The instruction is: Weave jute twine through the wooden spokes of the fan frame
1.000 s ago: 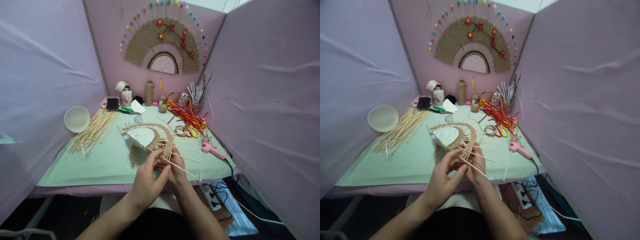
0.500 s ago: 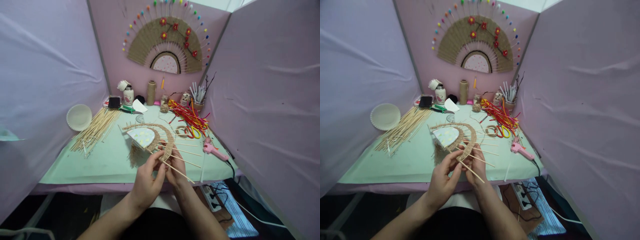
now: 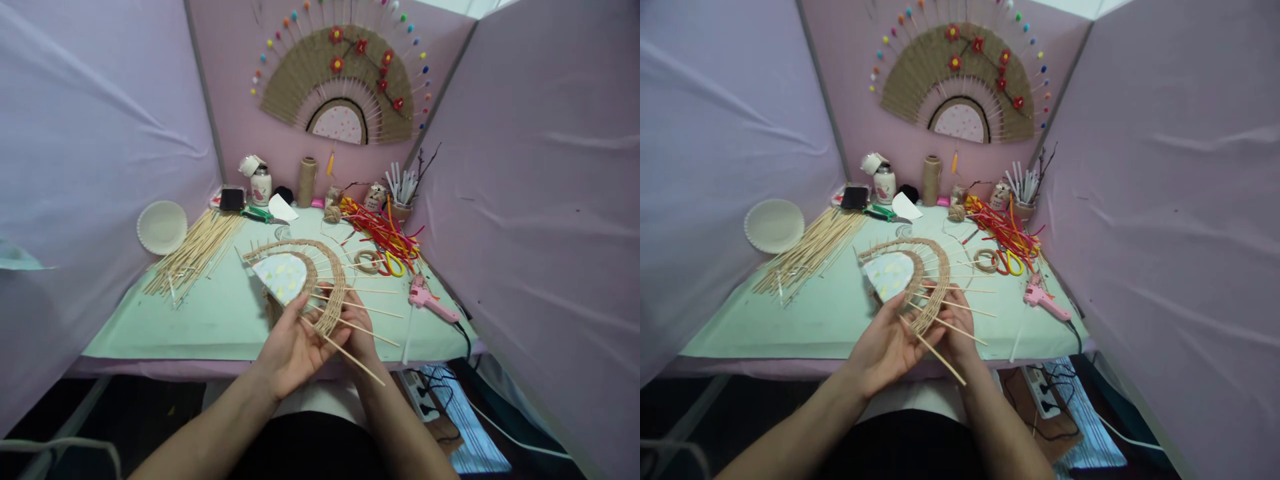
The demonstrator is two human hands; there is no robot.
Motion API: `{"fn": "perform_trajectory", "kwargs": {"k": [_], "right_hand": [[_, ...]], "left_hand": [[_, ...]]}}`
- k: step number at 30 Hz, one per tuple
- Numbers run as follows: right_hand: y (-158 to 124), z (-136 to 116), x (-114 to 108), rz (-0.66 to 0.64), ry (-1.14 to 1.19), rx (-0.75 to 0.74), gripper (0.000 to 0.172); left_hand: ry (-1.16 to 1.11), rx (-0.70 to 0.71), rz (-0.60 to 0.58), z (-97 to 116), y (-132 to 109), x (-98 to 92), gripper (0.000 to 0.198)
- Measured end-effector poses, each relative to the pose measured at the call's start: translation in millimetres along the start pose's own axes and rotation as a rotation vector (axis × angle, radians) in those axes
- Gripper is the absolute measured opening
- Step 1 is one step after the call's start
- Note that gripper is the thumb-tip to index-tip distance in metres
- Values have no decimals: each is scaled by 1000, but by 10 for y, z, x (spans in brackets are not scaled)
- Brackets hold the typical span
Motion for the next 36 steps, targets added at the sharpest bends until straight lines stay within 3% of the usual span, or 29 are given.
{"fn": "perform_trajectory", "kwargs": {"k": [5, 9, 13, 20, 28, 36], "right_hand": [[44, 5, -141, -9, -122, -41, 20], [79, -174, -304, 17, -455, -205, 16], [70, -396, -328, -12, -717, -339, 15], [88, -523, -437, -27, -760, -256, 20], [38, -746, -619, -171, -908, -145, 23], [-11, -886, -723, -80, -945, -254, 26]], "left_hand": [[98, 21, 101, 8, 1, -51, 25], [173, 30, 110, 17, -49, -89, 22], [199, 43, 143, 26, -49, -116, 17], [243, 85, 186, 1, -33, -149, 7], [244, 91, 195, 3, -47, -207, 9], [287, 78, 239, -13, -62, -203, 6]]}}
Point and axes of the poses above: each hand's wrist, its own y-axis towards the middle knuckle, its own x-axis out of the palm, z = x × y, the point moved 7 cm from there along y, towards the middle knuckle, and after that the axes turned 3 degrees about -y, right-handed, at the moved point
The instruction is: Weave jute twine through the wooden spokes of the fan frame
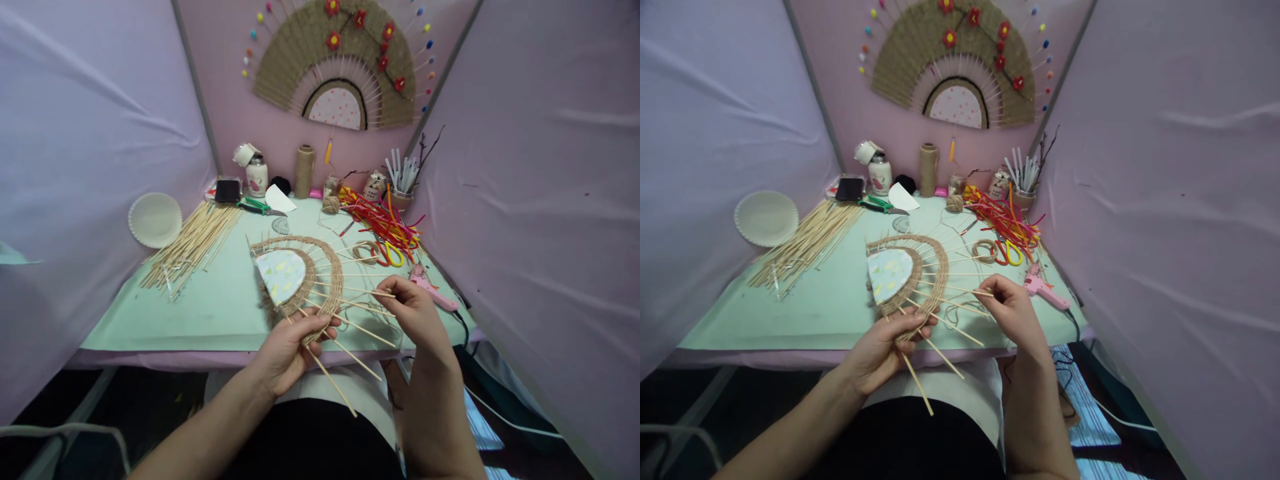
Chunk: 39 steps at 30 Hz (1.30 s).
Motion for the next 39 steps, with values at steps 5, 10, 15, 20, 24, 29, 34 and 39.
{"fn": "perform_trajectory", "kwargs": {"k": [5, 10, 15, 20, 24, 29, 34, 39], "right_hand": [[22, 46, -1, 79, 15, -12, 25], [40, 57, -5, 92, 7, -10, 24], [9, -40, -102, 39, -52, -14, 25], [-108, -79, -151, -227, -184, 10, 25], [-270, -141, -166, -435, -193, -6, 23], [-307, -316, -251, -306, -43, -82, 24], [-197, -230, -290, -64, -120, -26, 24], [-210, -189, -272, -171, -178, -8, 31]], "left_hand": [[10, -2, 0, 16, -24, 19, 8], [2, -26, -58, 10, -22, 55, 11], [-31, -12, -29, 11, -10, 18, 11], [-51, -18, -26, -7, -11, 3, 10], [-68, -13, -26, -11, -2, -7, 12], [-65, -21, -41, -35, 14, -24, 14], [-76, -20, -40, -31, 3, -39, 14], [-119, -10, -22, 17, -30, -23, 16]]}}
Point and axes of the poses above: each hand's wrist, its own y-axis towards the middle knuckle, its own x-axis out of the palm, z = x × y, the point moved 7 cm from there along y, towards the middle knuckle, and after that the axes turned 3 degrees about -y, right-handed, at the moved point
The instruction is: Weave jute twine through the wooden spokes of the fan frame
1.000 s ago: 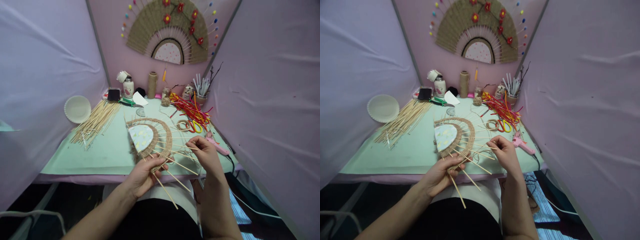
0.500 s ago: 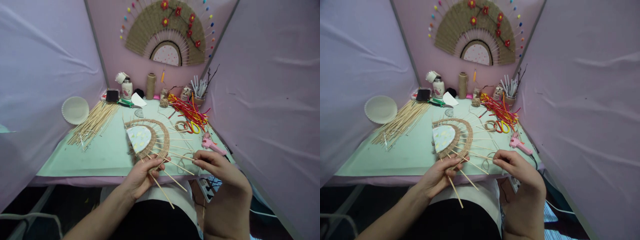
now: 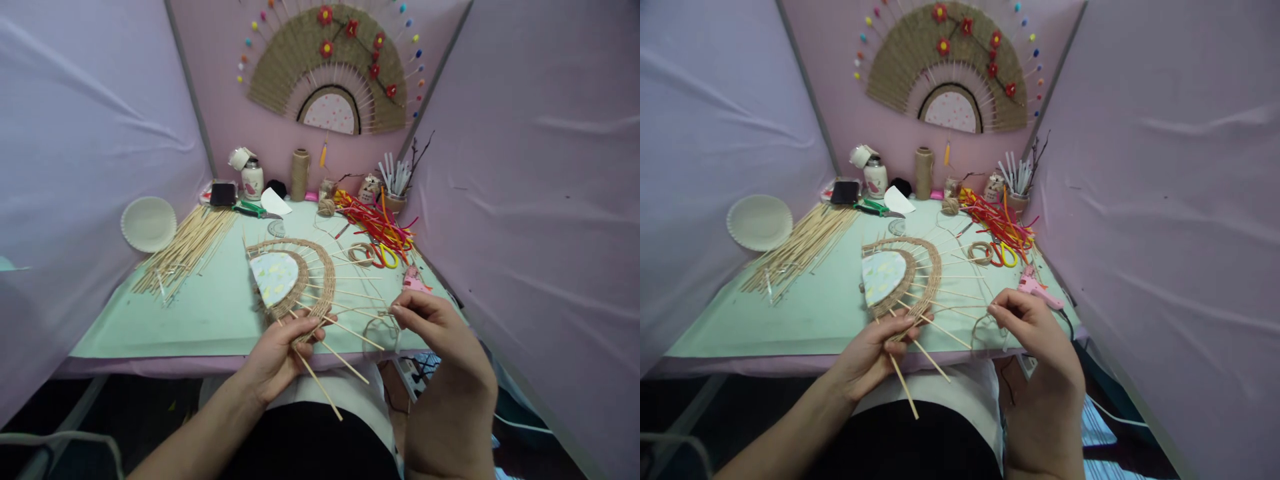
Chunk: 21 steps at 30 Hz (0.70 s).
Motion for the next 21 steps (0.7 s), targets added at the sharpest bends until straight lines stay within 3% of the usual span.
{"fn": "perform_trajectory", "kwargs": {"k": [4, 9, 11, 15, 21], "right_hand": [[37, 23, 55, -48, -15, 11, 32], [206, 90, 91, 286, -48, -12, 28], [240, 108, 123, 352, -50, -23, 29], [253, 128, 145, 318, -76, -6, 35], [239, 140, 127, 243, -136, 56, 42]], "left_hand": [[-25, -13, -10, -13, -10, 5, 15], [-1, -36, -35, -59, -19, -35, 15], [-17, -36, -26, -53, -32, -58, 13], [-79, -50, -108, -31, -59, -14, 20], [-211, -199, -293, -107, -88, 77, 35]]}}
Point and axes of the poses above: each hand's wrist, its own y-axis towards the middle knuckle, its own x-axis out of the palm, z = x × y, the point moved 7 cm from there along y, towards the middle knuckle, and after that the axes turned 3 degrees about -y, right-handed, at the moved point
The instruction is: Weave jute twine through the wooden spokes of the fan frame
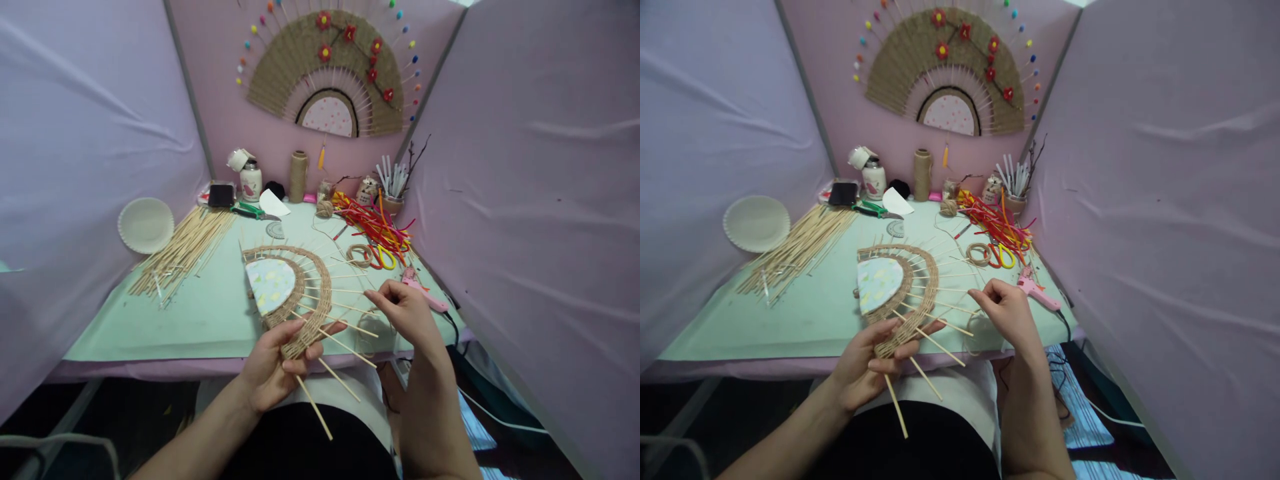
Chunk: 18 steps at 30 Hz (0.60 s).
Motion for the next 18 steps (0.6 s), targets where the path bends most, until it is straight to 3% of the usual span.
{"fn": "perform_trajectory", "kwargs": {"k": [6, 12, 18], "right_hand": [[18, 42, 110, -108, -51, 68, 43], [20, 98, 64, -213, 18, 61, 39], [58, 150, 154, -163, 57, 57, 39]], "left_hand": [[-118, -61, -125, -39, -7, 9, 51], [-123, -46, -145, -20, 20, -8, 56], [-108, -56, -143, -52, 14, 13, 56]]}}
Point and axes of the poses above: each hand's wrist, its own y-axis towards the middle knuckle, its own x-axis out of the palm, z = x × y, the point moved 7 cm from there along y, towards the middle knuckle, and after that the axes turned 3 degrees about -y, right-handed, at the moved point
